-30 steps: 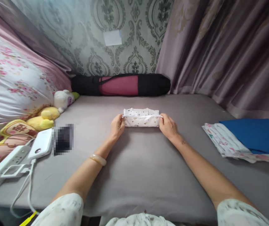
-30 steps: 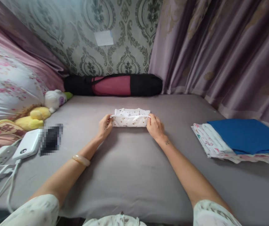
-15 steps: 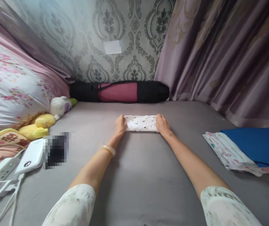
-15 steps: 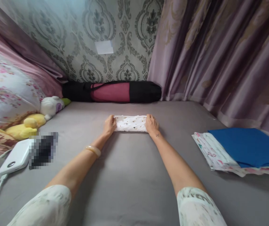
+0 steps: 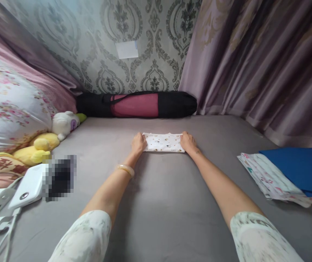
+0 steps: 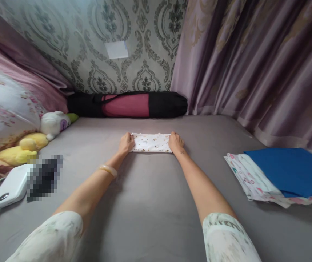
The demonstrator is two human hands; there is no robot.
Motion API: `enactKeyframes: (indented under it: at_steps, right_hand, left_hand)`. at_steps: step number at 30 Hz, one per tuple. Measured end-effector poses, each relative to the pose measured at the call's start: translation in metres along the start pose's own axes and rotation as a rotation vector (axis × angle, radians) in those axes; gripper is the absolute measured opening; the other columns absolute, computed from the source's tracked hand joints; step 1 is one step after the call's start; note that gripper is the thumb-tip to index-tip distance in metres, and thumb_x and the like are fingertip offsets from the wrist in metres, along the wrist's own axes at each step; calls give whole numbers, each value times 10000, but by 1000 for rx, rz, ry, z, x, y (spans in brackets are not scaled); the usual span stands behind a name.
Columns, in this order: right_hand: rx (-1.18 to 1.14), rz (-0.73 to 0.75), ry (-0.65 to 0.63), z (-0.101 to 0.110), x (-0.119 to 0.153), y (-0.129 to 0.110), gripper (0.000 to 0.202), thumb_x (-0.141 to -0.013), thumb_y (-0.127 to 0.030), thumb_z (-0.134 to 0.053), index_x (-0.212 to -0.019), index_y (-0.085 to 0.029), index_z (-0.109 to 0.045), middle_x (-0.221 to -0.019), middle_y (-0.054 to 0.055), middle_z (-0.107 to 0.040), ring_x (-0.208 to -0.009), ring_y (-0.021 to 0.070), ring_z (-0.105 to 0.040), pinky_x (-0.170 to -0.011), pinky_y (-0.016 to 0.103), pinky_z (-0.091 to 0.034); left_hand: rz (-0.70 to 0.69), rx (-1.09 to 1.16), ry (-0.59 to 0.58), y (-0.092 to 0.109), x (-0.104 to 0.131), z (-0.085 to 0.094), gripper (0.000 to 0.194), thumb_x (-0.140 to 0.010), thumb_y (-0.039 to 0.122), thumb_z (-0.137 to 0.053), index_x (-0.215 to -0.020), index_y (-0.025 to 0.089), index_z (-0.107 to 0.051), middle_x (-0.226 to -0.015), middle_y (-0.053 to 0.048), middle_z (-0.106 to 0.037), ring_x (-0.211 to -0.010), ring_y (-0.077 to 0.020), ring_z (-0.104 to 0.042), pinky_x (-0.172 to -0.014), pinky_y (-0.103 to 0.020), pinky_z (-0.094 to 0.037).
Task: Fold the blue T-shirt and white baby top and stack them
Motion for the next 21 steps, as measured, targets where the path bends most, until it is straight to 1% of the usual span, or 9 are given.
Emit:
enactKeyframes:
  at_steps: [5, 12, 15, 19, 20, 21]
  right_hand:
    - [-13, -57, -32, -2, -4, 7, 329, -989, -312, -389, -1222, -147, -552, -1161, 176, -657, -1073, 278, -631, -850, 345, -460]
    - [-49, -113, -16, -3, -7, 12, 342, -968, -374, -435, -1167, -149, -598, -1100, 161, -686, -1052, 277, -642, -841, 332, -465]
    - [-69, -141, -17, -5, -9, 16, 347, -960, -387, -443, -1152, -156, -617, -1099, 157, -690, -1047, 274, -643, -841, 330, -465]
    - [-134, -122, -54, -4, -11, 20, 358, -970, -364, -398, -1123, -169, -655, -1117, 139, -692, -1056, 253, -635, -851, 308, -458]
    - [-146, -116, -63, -2, -11, 20, 376, -978, -350, -367, -1129, -163, -656, -1121, 143, -690, -1060, 250, -632, -853, 307, -457]
    - [-151, -114, -57, 2, -9, 20, 397, -984, -334, -336, -1148, -152, -649, -1130, 152, -685, -1066, 252, -628, -858, 312, -455]
  left_hand:
    - [62, 3, 5, -3, 0, 1, 256, -963, 286, -367, -1019, 162, -584, -1105, -171, -673, -1040, -258, -636, -810, -313, -451]
    - [133, 28, 10, -5, 4, 4, 255, -950, 290, -384, -1051, 158, -578, -1123, -175, -672, -1070, -267, -633, -839, -324, -457]
    - [185, 47, -6, -9, 3, 5, 256, -945, 316, -403, -1065, 162, -568, -1119, -176, -672, -1072, -275, -632, -840, -334, -457]
    - [236, 103, -62, -16, 2, 5, 285, -935, 336, -427, -1106, 147, -553, -1122, -187, -659, -1073, -292, -621, -836, -351, -457]
    - [223, 101, -47, -15, 3, 8, 303, -933, 338, -432, -1124, 133, -548, -1138, -197, -645, -1091, -297, -607, -856, -359, -451]
    - [195, 84, -8, -12, 4, 13, 320, -933, 339, -435, -1140, 120, -544, -1161, -207, -627, -1117, -304, -584, -886, -370, -439]
Point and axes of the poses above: each hand's wrist, its own x-axis away from the middle knuckle, its own z-axis out of the back of the hand, y = z × x, the point moved 10 cm from there along -x, towards the middle knuckle
